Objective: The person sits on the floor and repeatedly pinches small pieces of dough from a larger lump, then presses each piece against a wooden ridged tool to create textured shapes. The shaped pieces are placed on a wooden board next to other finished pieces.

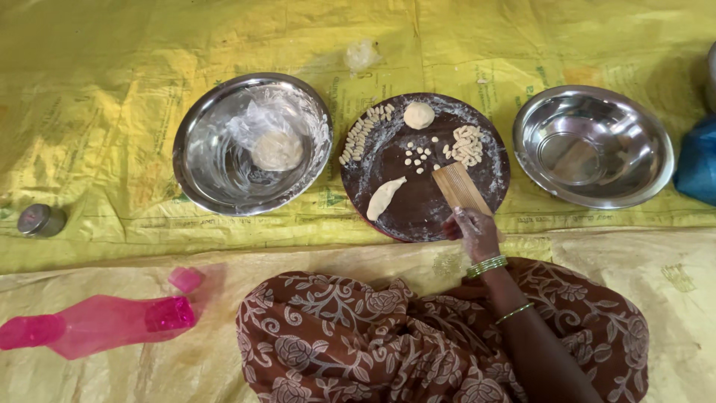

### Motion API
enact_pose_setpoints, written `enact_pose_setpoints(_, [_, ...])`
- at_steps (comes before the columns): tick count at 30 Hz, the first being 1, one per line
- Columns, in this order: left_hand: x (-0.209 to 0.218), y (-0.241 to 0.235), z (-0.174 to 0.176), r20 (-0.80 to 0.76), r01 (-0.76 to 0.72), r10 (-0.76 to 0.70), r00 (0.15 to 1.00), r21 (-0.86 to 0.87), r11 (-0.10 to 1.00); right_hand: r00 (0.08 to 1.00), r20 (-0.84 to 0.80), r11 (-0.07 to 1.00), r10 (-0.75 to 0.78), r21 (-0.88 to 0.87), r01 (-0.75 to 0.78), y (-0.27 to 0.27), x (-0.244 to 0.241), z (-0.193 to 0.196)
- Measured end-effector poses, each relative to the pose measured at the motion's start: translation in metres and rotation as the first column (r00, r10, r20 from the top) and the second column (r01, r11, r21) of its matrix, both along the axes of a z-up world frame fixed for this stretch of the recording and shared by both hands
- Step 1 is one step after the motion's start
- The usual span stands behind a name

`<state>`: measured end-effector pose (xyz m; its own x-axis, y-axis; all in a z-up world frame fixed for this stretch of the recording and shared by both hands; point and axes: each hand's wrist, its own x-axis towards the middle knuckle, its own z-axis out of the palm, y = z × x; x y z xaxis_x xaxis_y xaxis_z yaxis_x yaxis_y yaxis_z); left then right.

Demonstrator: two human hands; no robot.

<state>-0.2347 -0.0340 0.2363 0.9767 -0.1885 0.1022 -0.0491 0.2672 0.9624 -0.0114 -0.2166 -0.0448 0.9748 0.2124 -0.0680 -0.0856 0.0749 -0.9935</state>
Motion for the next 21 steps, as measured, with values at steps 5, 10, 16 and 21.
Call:
enact_pose_setpoints(5, [-0.009,0.01,0.022,0.001,0.003,-0.003,1.0,0.009,1.0,1.0,-0.021,1.0,-0.022,-0.018,0.022,0.002,0.002,0.003])
enact_pose_setpoints(10, [-0.02,0.02,0.032,-0.005,-0.029,0.029,1.0,0.016,0.999,0.999,0.024,0.996,0.033,-0.082,-0.031,0.002,0.004,-0.003])
enact_pose_setpoints(16, [-0.014,0.027,0.035,-0.015,-0.019,0.019,1.0,0.028,0.999,0.999,-0.016,0.993,0.039,-0.113,-0.04,0.001,0.008,-0.003])
enact_pose_setpoints(21, [0.0,0.032,0.026,-0.038,-0.018,0.019,0.999,0.032,0.999,1.0,-0.01,0.987,0.023,-0.16,-0.024,0.002,0.005,0.0])
